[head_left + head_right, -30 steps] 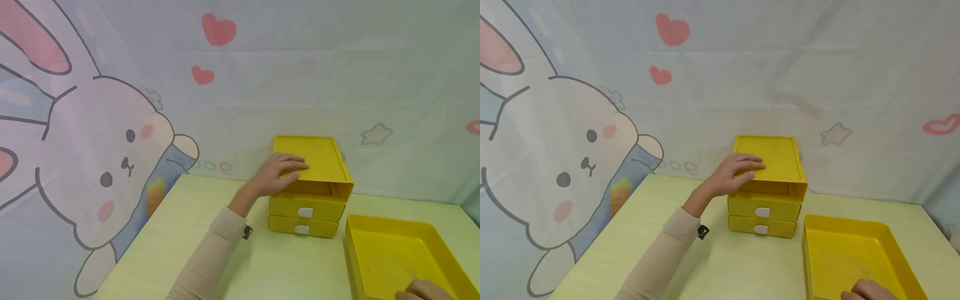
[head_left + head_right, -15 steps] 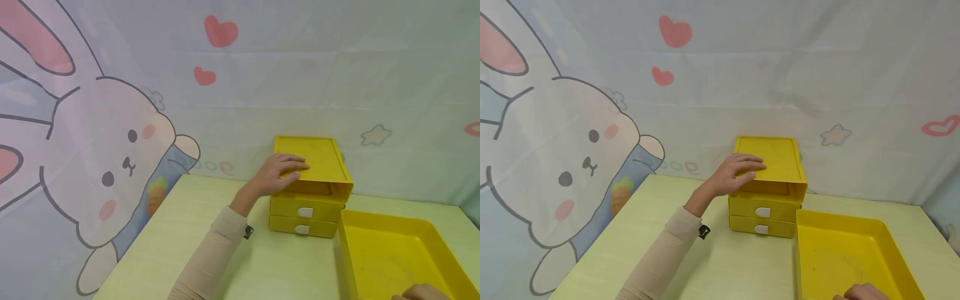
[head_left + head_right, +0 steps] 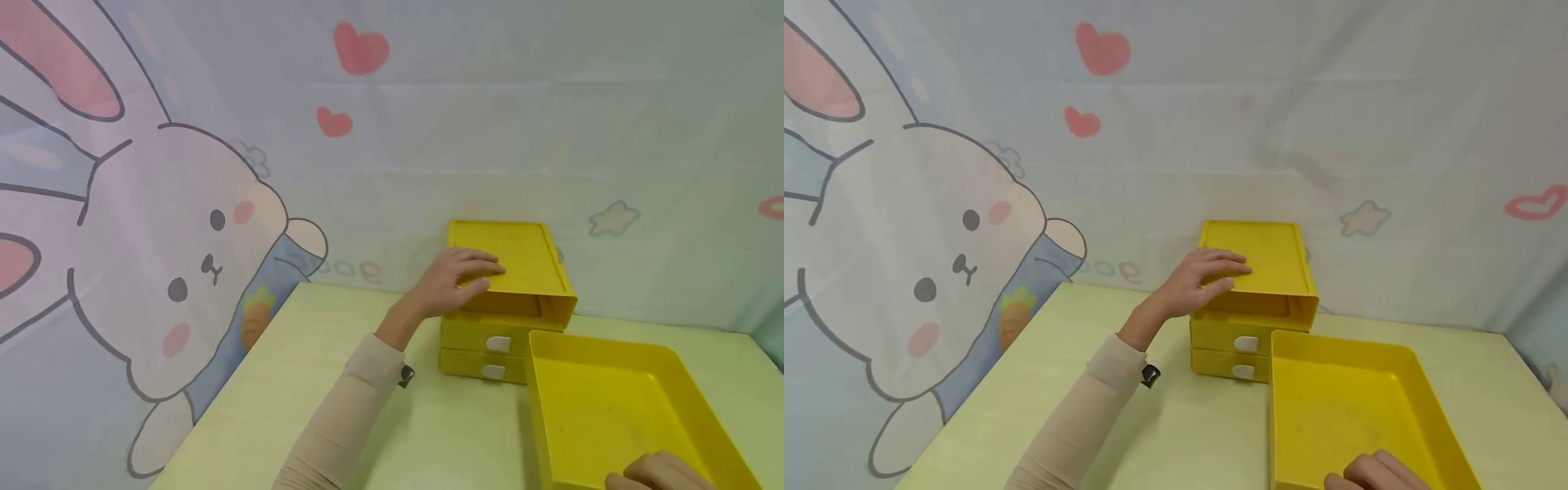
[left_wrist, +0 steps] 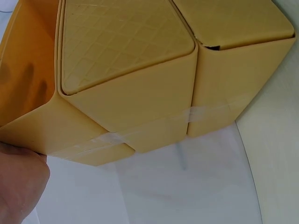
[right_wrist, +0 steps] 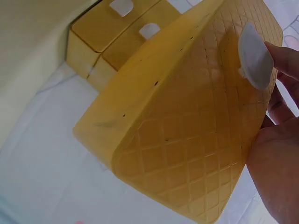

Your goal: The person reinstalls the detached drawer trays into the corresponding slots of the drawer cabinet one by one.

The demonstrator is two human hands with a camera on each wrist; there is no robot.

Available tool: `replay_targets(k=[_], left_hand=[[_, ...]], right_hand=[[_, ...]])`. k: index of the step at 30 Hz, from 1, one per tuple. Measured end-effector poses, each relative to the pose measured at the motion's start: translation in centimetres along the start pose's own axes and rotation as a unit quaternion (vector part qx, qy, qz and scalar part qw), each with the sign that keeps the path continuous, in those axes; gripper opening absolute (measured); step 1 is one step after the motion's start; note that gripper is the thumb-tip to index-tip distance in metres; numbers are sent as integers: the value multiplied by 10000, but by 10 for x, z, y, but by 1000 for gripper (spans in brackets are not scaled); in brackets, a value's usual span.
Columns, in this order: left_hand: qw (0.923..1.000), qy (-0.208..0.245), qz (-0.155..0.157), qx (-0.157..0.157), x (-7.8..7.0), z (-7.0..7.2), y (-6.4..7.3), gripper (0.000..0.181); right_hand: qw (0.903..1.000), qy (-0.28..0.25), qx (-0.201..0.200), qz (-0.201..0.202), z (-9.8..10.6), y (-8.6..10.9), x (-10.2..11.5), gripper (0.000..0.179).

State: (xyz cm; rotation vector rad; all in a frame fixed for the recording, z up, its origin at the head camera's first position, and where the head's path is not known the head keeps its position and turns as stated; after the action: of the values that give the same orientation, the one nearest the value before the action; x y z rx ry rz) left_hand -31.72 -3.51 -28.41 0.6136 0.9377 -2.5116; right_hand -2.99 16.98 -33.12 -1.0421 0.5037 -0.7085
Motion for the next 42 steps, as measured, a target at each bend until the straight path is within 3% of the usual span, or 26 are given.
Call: replay_targets(k=[2, 7, 13, 20, 22, 25, 28, 31, 42], left_hand=[[10000, 21, 42, 51, 1, -3, -2, 36], [9998, 108, 159, 42, 1, -2, -2, 36], [9997, 198, 146, 17, 2, 0, -1, 36], [9994, 294, 92, 143, 4, -1, -1, 37], [9993, 330, 53, 169, 3, 0, -2, 37], [9991, 381, 22, 177, 2, 2, -2, 37], [9990, 390, 40, 223, 1, 2, -2, 38], [9988, 390, 64, 300, 1, 3, -2, 38], [9975, 546, 9, 460, 2, 4, -1, 37]], right_hand=[[9997, -204, -54, -91, -1, -1, -2, 16], [9954, -752, 400, 444, -2, -19, 5, 23], [9915, -687, 876, 673, -11, -36, 18, 22], [9914, -903, 567, 758, -21, -44, 31, 20], [9919, -819, 621, 743, -25, -47, 35, 20], [9911, -473, 1075, 620, -30, -53, 38, 21], [9849, -47, 1645, 544, -35, -58, 41, 24], [9797, 220, 1912, 568, -39, -63, 44, 24], [9767, 244, 2019, 692, -52, -70, 50, 19]])
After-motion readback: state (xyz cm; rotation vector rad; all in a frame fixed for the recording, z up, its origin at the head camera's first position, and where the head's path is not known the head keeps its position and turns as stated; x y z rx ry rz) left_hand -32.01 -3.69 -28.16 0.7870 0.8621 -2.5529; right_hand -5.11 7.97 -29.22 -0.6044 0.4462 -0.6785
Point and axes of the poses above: each hand's wrist, its own y-axis away from the middle knuckle, its own z-axis out of the back of the hand, x = y × z, the point moved 6 cm from there along -y, towards the middle knuckle, and after that the axes turned 15 degrees about y, right-handed, at the moved point
